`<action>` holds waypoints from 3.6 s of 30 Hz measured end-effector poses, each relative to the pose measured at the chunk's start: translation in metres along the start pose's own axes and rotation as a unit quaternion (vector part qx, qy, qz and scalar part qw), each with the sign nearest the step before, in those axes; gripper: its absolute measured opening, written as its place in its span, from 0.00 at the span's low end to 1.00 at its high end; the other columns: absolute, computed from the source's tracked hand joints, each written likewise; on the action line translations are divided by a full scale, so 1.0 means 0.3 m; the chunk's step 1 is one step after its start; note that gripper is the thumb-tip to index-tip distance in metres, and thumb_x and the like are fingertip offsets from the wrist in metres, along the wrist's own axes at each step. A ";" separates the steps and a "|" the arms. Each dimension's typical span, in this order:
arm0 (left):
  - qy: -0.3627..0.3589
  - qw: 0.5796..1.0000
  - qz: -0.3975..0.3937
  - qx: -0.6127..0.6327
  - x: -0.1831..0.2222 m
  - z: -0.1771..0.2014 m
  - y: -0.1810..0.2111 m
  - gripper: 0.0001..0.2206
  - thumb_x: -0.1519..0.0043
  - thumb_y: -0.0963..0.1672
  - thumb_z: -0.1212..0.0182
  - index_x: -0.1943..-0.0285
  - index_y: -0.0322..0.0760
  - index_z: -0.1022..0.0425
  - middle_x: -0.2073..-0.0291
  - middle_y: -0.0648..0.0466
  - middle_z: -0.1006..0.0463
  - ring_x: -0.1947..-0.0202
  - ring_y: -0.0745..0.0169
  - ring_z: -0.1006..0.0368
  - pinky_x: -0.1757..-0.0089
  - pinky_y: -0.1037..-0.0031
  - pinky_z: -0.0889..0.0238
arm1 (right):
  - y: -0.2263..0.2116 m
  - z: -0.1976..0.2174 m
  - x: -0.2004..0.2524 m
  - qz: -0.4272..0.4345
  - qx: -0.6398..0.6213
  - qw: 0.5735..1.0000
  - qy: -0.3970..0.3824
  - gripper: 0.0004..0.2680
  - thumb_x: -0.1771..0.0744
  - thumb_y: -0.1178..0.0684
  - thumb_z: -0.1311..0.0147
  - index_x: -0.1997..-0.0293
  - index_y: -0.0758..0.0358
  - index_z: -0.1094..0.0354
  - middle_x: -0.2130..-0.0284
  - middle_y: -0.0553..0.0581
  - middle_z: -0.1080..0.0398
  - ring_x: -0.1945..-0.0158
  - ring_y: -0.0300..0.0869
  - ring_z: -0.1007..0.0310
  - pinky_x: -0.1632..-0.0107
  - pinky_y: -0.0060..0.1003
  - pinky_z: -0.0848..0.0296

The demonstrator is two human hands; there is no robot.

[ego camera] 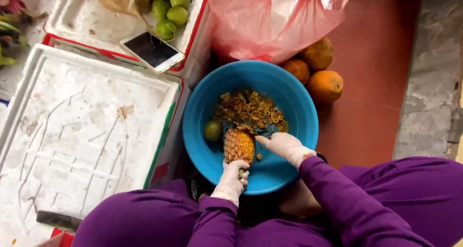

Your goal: Using a small knife to precisely remove the eyes from a peeled pineapple in a spiral pattern over a plastic bowl.

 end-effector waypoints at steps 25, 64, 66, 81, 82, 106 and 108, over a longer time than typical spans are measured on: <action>-0.090 0.985 0.031 0.141 0.052 -0.091 0.104 0.55 0.50 0.27 0.39 0.18 0.54 0.68 0.39 0.38 0.42 0.73 0.63 0.30 0.75 0.84 0.36 | 0.081 0.012 0.326 0.010 0.149 0.988 0.035 0.27 0.34 0.20 0.60 0.38 0.46 0.31 0.48 0.58 0.23 0.40 0.52 0.25 0.37 0.48 0.27; 0.005 0.986 0.052 0.159 0.181 -0.108 0.117 0.22 0.54 0.27 0.47 0.59 0.43 0.34 0.66 0.52 0.39 0.84 0.69 0.40 0.80 0.86 0.57 | -0.090 0.014 0.177 0.034 0.050 0.996 0.063 0.30 0.33 0.20 0.64 0.57 0.60 0.25 0.67 0.59 0.22 0.56 0.53 0.20 0.50 0.47 0.24; -0.001 0.984 0.053 0.170 0.166 -0.110 0.116 0.20 0.55 0.27 0.46 0.64 0.42 0.35 0.72 0.54 0.42 0.84 0.71 0.40 0.80 0.86 0.58 | -0.081 0.014 0.204 0.026 0.056 0.996 0.059 0.28 0.33 0.22 0.62 0.61 0.60 0.26 0.70 0.59 0.23 0.58 0.53 0.20 0.52 0.47 0.24; -0.020 0.990 0.048 0.133 0.124 -0.060 0.091 0.16 0.56 0.28 0.43 0.76 0.39 0.38 0.80 0.57 0.45 0.83 0.73 0.43 0.81 0.85 0.60 | -0.028 -0.014 0.059 0.022 0.015 0.999 0.028 0.31 0.32 0.20 0.67 0.63 0.64 0.27 0.73 0.58 0.26 0.66 0.49 0.22 0.58 0.44 0.23; -0.018 0.990 0.048 0.130 0.122 -0.043 0.089 0.16 0.56 0.28 0.43 0.76 0.39 0.38 0.80 0.57 0.45 0.83 0.73 0.43 0.81 0.85 0.60 | -0.023 -0.018 0.077 0.022 0.012 0.999 0.026 0.31 0.32 0.20 0.67 0.63 0.64 0.27 0.73 0.58 0.26 0.66 0.49 0.22 0.58 0.44 0.23; -0.060 0.983 0.094 0.142 0.080 0.011 0.086 0.07 0.50 0.33 0.43 0.69 0.32 0.33 0.78 0.50 0.35 0.84 0.77 0.45 0.82 0.89 0.61 | -0.028 0.008 -0.010 -0.036 -0.191 0.977 -0.085 0.32 0.35 0.17 0.60 0.64 0.65 0.28 0.81 0.63 0.30 0.80 0.44 0.31 0.79 0.35 0.36; -0.097 0.973 0.110 0.177 0.115 -0.029 0.112 0.08 0.48 0.35 0.42 0.67 0.36 0.34 0.77 0.55 0.36 0.84 0.79 0.48 0.82 0.89 0.63 | -0.012 0.050 0.065 -0.048 -0.235 0.969 -0.064 0.36 0.33 0.18 0.62 0.51 0.72 0.27 0.85 0.59 0.35 0.84 0.44 0.36 0.80 0.37 0.38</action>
Point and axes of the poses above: each hand's wrist, its own x-axis away from the middle knuckle, its own z-axis out of the back of the hand, y = z × x, the point moved 3 cm from there along -x, towards the middle knuckle
